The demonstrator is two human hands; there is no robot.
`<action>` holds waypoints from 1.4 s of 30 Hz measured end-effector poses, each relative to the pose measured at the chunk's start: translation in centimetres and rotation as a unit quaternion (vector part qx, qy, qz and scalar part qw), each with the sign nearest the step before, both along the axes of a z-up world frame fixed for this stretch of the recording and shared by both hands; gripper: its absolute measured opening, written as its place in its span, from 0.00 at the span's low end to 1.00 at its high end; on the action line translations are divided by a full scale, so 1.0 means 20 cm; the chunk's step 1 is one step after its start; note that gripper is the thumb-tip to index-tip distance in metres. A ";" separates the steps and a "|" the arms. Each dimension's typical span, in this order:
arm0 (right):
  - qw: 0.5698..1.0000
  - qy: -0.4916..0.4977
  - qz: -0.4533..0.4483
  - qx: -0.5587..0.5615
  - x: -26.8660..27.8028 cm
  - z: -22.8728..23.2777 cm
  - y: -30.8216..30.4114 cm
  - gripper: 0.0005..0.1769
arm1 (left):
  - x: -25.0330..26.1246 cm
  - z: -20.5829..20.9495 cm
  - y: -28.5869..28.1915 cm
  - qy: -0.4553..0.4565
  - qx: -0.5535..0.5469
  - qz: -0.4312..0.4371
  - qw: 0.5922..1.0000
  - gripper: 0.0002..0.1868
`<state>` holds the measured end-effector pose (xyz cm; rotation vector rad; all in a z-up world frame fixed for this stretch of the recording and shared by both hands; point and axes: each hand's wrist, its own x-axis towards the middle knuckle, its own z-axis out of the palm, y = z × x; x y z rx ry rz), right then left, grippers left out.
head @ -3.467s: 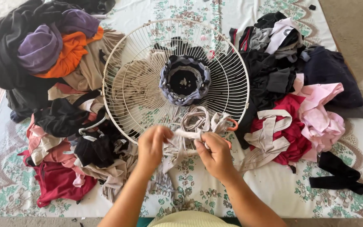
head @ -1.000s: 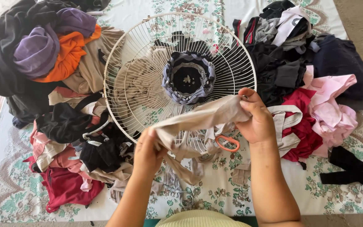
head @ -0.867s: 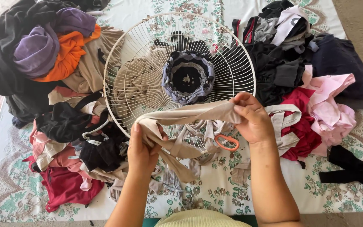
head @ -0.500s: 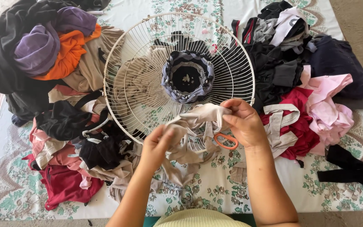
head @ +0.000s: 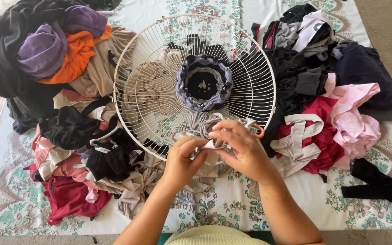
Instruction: Weaving strips of recycled fabric onto a circular metal fan guard to create a handmade rug.
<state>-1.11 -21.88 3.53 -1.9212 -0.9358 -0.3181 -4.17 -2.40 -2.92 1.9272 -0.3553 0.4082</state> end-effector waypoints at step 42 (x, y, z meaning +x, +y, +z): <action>0.938 0.215 0.142 0.234 0.02 -0.14 -0.08 0.06 | 0.06 0.13 -0.01 0.110 -0.136 -0.087 0.981 0.11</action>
